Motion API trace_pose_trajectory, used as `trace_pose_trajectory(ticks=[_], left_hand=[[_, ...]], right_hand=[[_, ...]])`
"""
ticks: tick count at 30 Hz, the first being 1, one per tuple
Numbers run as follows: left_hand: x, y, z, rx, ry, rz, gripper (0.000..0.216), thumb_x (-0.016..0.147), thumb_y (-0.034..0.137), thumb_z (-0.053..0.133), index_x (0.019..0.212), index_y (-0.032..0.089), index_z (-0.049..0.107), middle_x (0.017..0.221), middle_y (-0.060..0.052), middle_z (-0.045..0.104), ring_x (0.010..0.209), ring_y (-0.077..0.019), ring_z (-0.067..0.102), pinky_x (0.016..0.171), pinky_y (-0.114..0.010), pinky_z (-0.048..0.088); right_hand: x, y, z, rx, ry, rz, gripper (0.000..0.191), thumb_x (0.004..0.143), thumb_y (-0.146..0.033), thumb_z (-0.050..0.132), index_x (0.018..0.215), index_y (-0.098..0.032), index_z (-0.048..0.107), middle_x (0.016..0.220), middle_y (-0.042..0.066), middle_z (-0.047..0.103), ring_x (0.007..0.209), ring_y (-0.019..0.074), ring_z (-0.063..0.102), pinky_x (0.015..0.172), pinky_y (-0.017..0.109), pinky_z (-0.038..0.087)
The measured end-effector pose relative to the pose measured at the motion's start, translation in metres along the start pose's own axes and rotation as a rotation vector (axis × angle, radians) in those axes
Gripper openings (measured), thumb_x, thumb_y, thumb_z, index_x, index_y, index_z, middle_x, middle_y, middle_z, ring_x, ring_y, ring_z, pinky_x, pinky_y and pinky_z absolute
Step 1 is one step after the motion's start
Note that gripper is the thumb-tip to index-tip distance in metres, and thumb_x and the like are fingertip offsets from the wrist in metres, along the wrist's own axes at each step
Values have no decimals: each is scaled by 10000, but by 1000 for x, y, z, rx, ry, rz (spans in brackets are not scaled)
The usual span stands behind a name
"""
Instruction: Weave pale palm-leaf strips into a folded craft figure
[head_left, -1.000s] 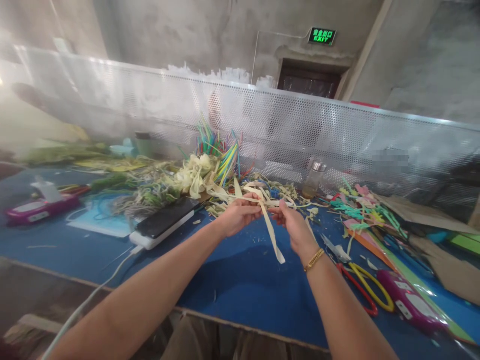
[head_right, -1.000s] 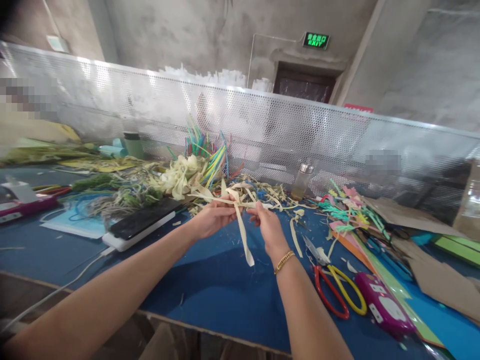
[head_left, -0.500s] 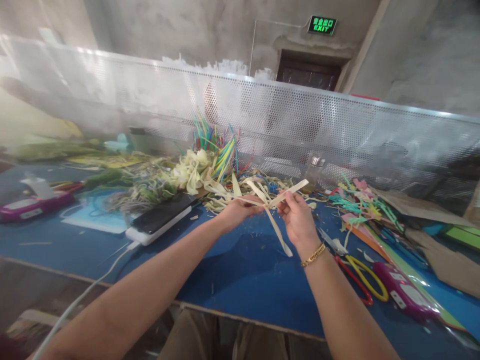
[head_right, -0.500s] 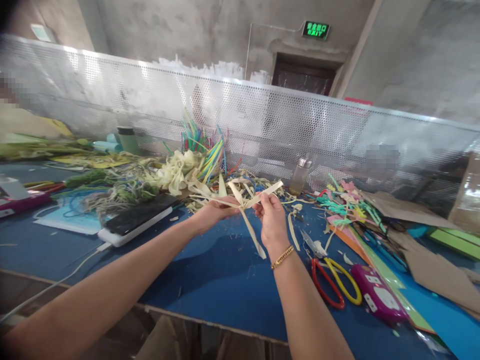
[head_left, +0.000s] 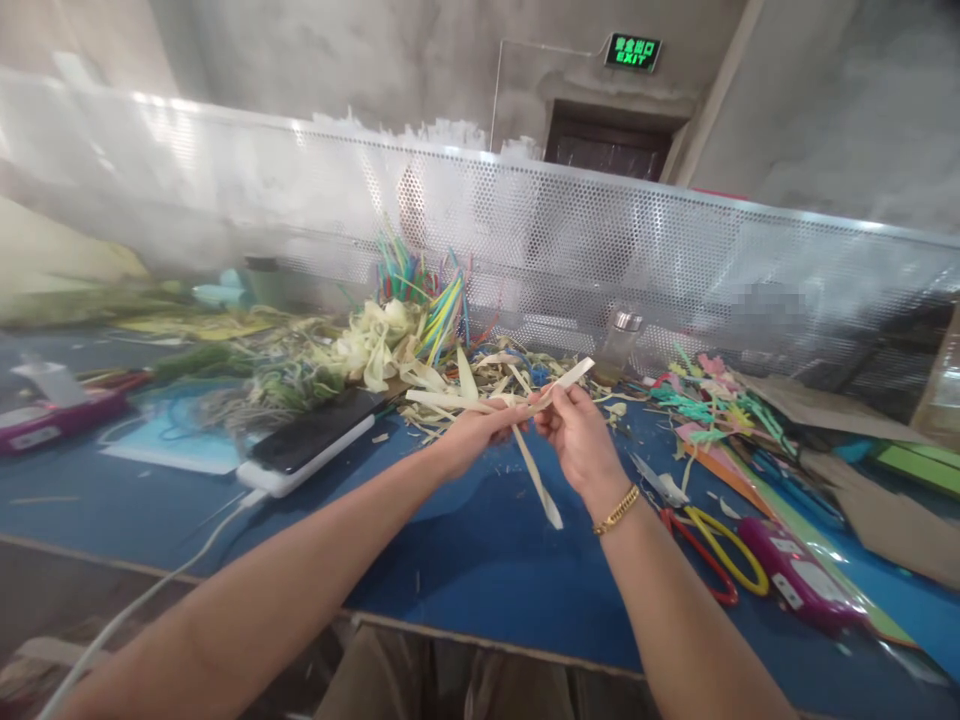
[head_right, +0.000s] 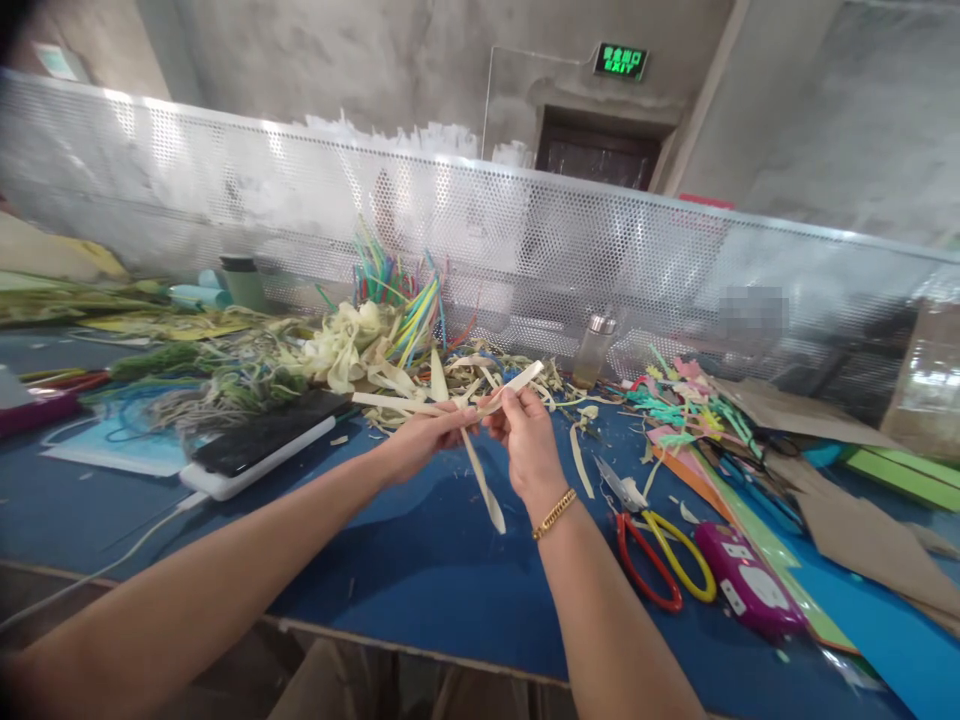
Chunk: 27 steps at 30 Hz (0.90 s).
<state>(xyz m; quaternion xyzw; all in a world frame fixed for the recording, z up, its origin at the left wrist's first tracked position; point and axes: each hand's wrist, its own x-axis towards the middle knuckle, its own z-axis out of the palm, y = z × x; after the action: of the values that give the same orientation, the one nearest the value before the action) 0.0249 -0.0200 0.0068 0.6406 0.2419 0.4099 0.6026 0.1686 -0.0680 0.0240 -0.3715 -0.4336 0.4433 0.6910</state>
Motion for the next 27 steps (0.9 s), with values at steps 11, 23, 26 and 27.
trace_pose_trajectory(ticks=[11,23,26,27], left_hand=[[1,0,-1,-116,-30,-160,154,671,254,683,645,131,595,519,39,442,469,-56,353,468,-204,247],[6,4,-11,-387,56,-36,227,644,258,774,782,115,664,628,6,542,558,-61,460,542,-187,362],[6,2,-11,-320,20,-81,216,624,243,776,767,109,684,647,-10,573,568,-67,468,556,-199,356],[5,1,-11,-301,11,-87,216,621,245,774,767,109,688,652,-14,580,575,-71,472,562,-204,353]], right_hand=[[3,4,-4,22,160,-61,181,722,-361,685,755,-196,621,643,-17,627,534,86,524,487,204,395],[13,-15,-27,81,322,-48,545,783,-691,437,779,-180,625,584,17,616,476,130,533,468,271,403],[21,-35,-49,45,415,-93,667,787,-738,324,739,-167,665,697,73,669,553,140,568,504,278,405],[22,-39,-54,-24,432,-104,645,783,-727,356,707,-171,674,699,76,674,567,140,567,519,276,404]])
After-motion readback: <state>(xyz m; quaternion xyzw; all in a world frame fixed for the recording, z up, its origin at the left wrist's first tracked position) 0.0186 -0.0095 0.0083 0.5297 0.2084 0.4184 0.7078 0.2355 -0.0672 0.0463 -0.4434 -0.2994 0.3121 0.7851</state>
